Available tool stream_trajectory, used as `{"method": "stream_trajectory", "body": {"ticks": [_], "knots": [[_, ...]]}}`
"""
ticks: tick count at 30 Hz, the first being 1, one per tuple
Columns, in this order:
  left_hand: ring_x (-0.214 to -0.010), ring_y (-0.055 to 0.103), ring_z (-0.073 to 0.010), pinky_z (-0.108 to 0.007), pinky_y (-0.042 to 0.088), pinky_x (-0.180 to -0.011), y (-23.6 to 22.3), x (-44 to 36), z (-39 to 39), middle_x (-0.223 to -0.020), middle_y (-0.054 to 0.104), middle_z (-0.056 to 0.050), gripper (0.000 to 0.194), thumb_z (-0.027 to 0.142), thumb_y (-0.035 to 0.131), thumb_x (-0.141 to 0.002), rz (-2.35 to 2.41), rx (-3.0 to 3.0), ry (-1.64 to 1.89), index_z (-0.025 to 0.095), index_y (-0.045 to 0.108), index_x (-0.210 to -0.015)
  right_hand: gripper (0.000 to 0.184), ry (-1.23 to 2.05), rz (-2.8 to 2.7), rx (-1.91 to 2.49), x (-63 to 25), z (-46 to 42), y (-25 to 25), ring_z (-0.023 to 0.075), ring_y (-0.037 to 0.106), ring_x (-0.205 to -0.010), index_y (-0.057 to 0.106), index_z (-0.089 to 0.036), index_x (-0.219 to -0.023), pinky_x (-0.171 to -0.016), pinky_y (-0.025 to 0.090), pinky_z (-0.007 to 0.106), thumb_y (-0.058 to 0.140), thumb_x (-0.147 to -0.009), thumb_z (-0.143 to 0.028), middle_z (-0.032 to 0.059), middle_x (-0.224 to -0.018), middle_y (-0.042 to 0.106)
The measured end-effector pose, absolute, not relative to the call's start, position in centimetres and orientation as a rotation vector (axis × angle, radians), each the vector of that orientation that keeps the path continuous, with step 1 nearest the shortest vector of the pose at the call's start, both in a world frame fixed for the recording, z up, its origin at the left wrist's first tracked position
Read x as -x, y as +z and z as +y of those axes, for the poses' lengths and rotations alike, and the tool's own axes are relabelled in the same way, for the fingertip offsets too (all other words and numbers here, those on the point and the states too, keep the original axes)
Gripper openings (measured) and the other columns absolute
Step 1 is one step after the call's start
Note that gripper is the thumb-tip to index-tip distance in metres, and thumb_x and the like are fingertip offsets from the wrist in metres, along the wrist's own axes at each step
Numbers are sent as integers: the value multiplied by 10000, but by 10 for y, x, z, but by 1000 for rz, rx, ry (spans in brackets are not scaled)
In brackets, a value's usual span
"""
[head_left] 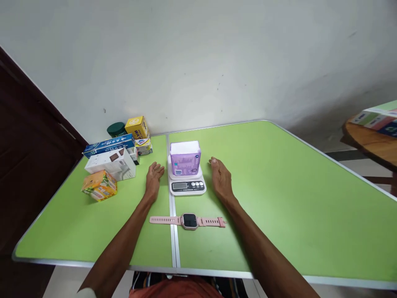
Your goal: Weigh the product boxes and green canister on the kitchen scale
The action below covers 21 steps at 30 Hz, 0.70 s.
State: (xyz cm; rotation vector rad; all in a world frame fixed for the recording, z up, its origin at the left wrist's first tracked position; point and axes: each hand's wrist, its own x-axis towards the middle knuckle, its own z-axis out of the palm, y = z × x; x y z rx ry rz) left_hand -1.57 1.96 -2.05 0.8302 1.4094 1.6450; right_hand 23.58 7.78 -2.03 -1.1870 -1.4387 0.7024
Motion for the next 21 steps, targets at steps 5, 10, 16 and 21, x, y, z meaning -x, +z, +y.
{"method": "stream_trajectory", "body": {"ticks": [5, 10, 16, 21], "knots": [[-1292, 661, -271, -464, 451, -1197, -19, 11, 17, -1470, 579, -182, 634, 355, 693, -827, 1463, -888, 1641, 204, 489, -1408, 715, 759, -1395, 1168, -236, 75, -23, 327, 667, -1190, 731, -162, -1226, -1096, 478, 563, 340, -1036, -730, 181, -1255, 747], [-1383, 584, -302, -493, 415, -1217, -13, 0, 6, -1553, 496, -197, 635, 521, 569, -968, 1641, -1056, 1631, 198, 438, -1499, 706, 685, -1397, 1153, -238, 74, -22, 331, 643, -1250, 724, -162, -1261, -1128, 457, 587, 332, -1048, -709, 188, -1318, 722], [-1638, 190, -281, -486, 156, -1338, 6, -31, -15, -1740, 232, -150, 757, 615, 446, -1033, 1757, -1584, 1693, 238, 240, -1656, 612, 546, -1546, 967, -222, 52, -8, 311, 495, -1465, 502, -219, -1558, -1196, 406, 620, 396, -1077, -582, 163, -1552, 564], [-1621, 230, -296, -485, 135, -1342, 27, -50, -16, -1727, 291, -141, 763, 611, 459, -1034, 1519, -1711, 1522, 238, 250, -1665, 612, 663, -1588, 913, -200, 27, 6, 313, 464, -1498, 421, -249, -1618, -1225, 387, 605, 418, -1082, -545, 142, -1614, 505]]}}
